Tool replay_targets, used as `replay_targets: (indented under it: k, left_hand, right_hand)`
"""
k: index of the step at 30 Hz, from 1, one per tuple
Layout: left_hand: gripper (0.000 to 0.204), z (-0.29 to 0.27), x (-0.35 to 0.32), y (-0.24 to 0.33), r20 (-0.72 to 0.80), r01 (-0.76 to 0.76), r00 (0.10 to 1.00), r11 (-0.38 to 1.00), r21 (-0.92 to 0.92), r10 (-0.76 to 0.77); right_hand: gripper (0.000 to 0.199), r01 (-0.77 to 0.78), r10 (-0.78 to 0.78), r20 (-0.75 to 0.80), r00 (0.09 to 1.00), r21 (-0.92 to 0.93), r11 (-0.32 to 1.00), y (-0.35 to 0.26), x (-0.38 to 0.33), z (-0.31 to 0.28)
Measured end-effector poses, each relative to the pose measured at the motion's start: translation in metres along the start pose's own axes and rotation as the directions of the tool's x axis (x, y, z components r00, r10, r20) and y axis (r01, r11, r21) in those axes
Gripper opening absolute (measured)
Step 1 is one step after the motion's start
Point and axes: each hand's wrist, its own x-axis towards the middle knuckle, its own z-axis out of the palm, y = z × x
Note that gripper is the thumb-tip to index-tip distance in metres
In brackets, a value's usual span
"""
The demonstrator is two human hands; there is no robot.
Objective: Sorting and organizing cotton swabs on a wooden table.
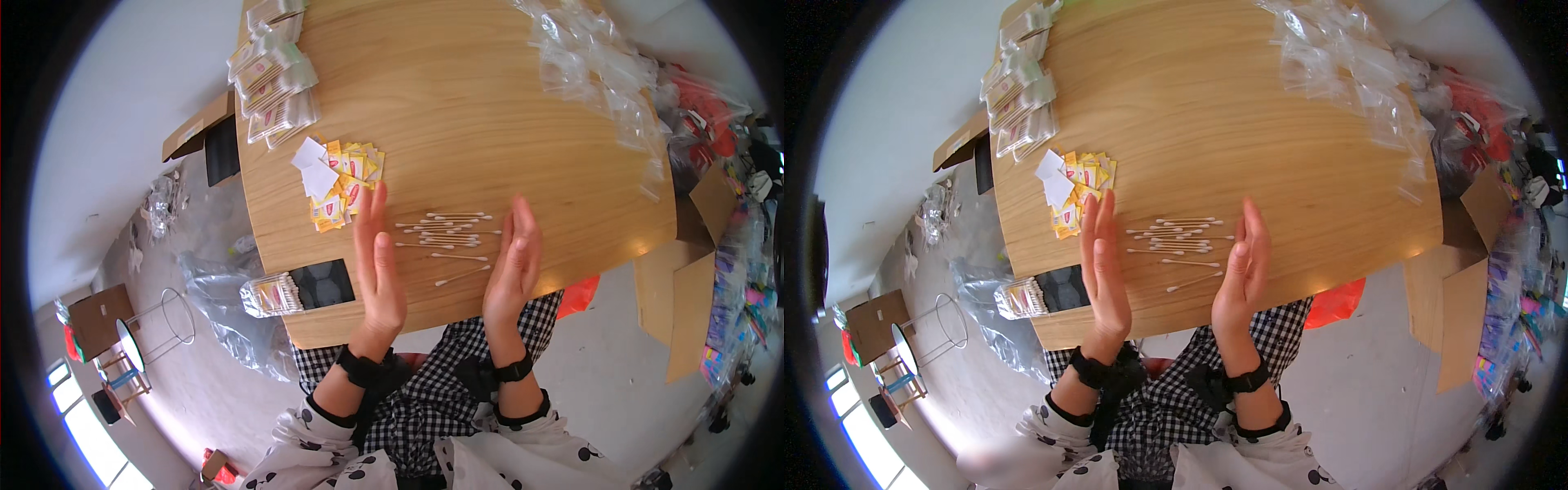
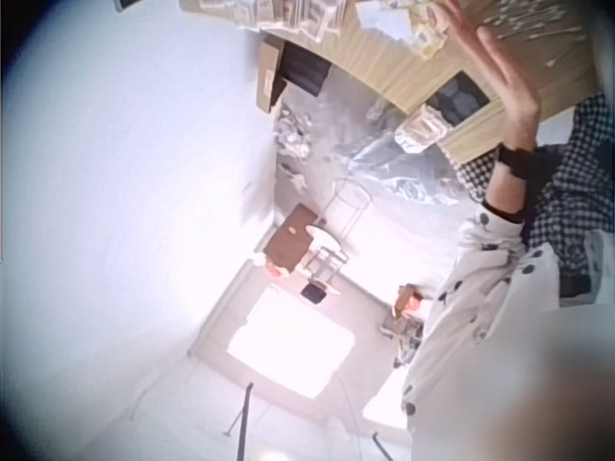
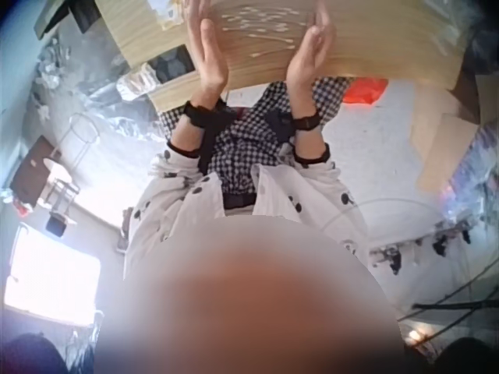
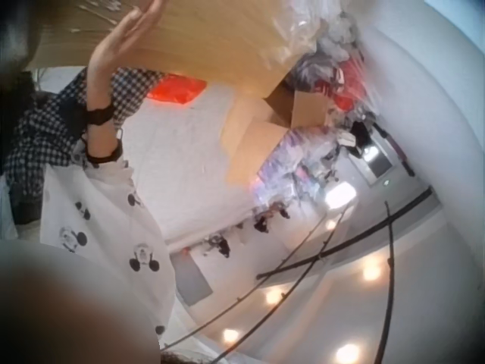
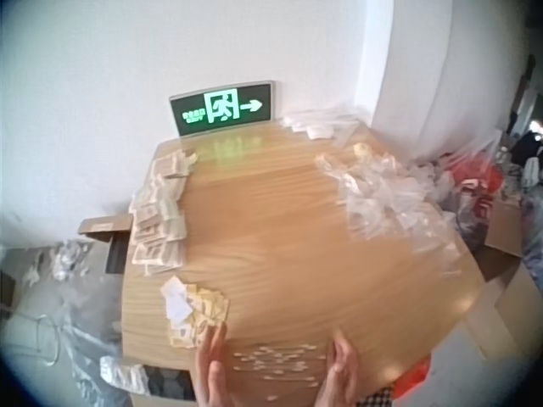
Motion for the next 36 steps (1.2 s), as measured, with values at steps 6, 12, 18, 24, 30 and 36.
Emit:
replay_targets:
  k: [6,12,18,24,30,36]
  left_hand:
    - [0.069,0.008,0.002,0.0,-0.009,0.109,0.993,0.919,-0.378,-0.122]
    - [0.075,0.017,0.003,0.008,0.075,0.091,0.993,0.996,-0.004,-0.09]
    - [0.069,0.012,0.001,0.001,0.173,0.056,0.984,0.993,-0.102,-0.038]
    - [0.086,0.007,-0.025,0.008,0.552,-0.479,0.834,0.469,0.742,-0.022]
    - [0.095,0.013,-0.056,-0.01,0.545,-0.51,0.824,0.218,0.832,-0.152]
    - [0.095,0.016,-0.059,-0.01,0.543,-0.516,0.826,0.186,0.836,-0.153]
  right_hand:
    - [0.056,-0.001,0.002,0.057,0.998,-0.013,1.0,-0.003,0.0,0.003]
    - [0.061,-0.045,0.044,0.039,0.998,0.018,0.999,-0.003,-0.004,0.011]
    - [0.058,-0.116,0.237,-0.071,0.969,0.717,0.687,-0.016,-0.006,0.032]
    - [0.029,0.117,-0.032,0.187,0.982,-0.469,0.875,-0.02,0.006,-0.005]
    - [0.026,0.549,-0.13,0.59,0.797,-0.617,0.564,-0.043,0.039,-0.002]
    - [0.025,0.646,-0.024,0.724,0.69,-0.6,0.472,-0.044,0.044,-0.009]
